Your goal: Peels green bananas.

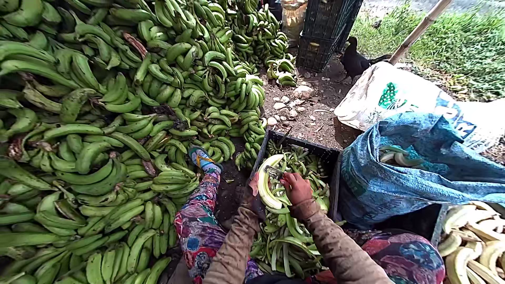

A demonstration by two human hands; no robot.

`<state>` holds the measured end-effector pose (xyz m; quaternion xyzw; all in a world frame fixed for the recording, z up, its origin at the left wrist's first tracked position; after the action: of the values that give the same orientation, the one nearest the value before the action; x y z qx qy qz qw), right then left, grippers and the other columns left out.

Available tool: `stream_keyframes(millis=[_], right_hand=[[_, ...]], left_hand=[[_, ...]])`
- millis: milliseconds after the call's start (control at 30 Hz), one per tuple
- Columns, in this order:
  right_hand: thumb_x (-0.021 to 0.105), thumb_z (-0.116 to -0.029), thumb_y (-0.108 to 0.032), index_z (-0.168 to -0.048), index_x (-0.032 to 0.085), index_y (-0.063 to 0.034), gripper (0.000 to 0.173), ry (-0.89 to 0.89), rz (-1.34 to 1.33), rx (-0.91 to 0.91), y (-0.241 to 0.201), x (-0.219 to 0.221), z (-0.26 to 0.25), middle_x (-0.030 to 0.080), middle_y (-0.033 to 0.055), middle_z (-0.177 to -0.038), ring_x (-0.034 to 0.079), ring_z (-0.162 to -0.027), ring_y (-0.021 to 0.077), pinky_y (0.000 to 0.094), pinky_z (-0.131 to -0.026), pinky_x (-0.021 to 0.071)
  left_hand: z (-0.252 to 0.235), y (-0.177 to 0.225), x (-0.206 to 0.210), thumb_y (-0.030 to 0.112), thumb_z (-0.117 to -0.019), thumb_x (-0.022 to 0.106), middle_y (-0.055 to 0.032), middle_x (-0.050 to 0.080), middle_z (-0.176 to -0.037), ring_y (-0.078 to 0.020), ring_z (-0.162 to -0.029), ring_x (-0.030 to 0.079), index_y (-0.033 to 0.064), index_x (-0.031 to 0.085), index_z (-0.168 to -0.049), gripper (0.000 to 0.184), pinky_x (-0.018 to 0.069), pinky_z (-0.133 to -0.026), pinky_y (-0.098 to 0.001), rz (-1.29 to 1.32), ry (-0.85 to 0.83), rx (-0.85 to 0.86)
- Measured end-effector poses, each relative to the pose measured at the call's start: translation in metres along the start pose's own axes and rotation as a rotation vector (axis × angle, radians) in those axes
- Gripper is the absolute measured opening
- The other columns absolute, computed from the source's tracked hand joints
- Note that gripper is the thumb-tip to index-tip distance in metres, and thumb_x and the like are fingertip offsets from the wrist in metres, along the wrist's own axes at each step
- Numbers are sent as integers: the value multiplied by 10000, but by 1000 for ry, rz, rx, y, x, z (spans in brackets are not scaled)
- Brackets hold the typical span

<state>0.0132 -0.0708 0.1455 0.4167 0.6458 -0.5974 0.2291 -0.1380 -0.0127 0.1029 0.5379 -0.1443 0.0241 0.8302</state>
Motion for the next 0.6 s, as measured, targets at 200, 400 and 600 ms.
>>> stream_keyframes(millis=[200,400,600], right_hand=[[429,-1105,-251,-1344,606,39,415,112,-182,213,20,-34,-22,709,248,-1186,690,-1102,408,599,-970,495],[403,-1115,-307,-1355,621,-2,446,-159,-57,174,20,-12,-11,702,252,-1222,677,-1146,436,624,-976,495],[411,-1102,-432,-1405,575,-8,546,-866,428,517,129,-32,38,571,293,-1423,532,-1354,465,678,-1084,399]], left_hand=[[0,-7,-15,292,-1038,-108,9,632,-621,-74,-532,616,50,540,-884,709,541,-552,-201,246,-272,130],[17,-11,5,722,-950,398,35,670,-722,-72,-605,641,130,675,-885,657,540,-581,-217,395,-613,177],[-5,-42,-44,214,-1134,210,-94,654,-923,-122,-794,648,-30,563,-1203,434,545,-761,-264,-456,-116,-131]])
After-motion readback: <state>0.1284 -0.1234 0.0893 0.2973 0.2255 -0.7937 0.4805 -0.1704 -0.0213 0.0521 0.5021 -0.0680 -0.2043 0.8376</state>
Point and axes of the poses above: each hand's wrist, its own z-axis away from the middle knuckle, its own x-axis out of the palm, y = z × x, the point moved 9 cm from there along -z, towards the middle knuckle
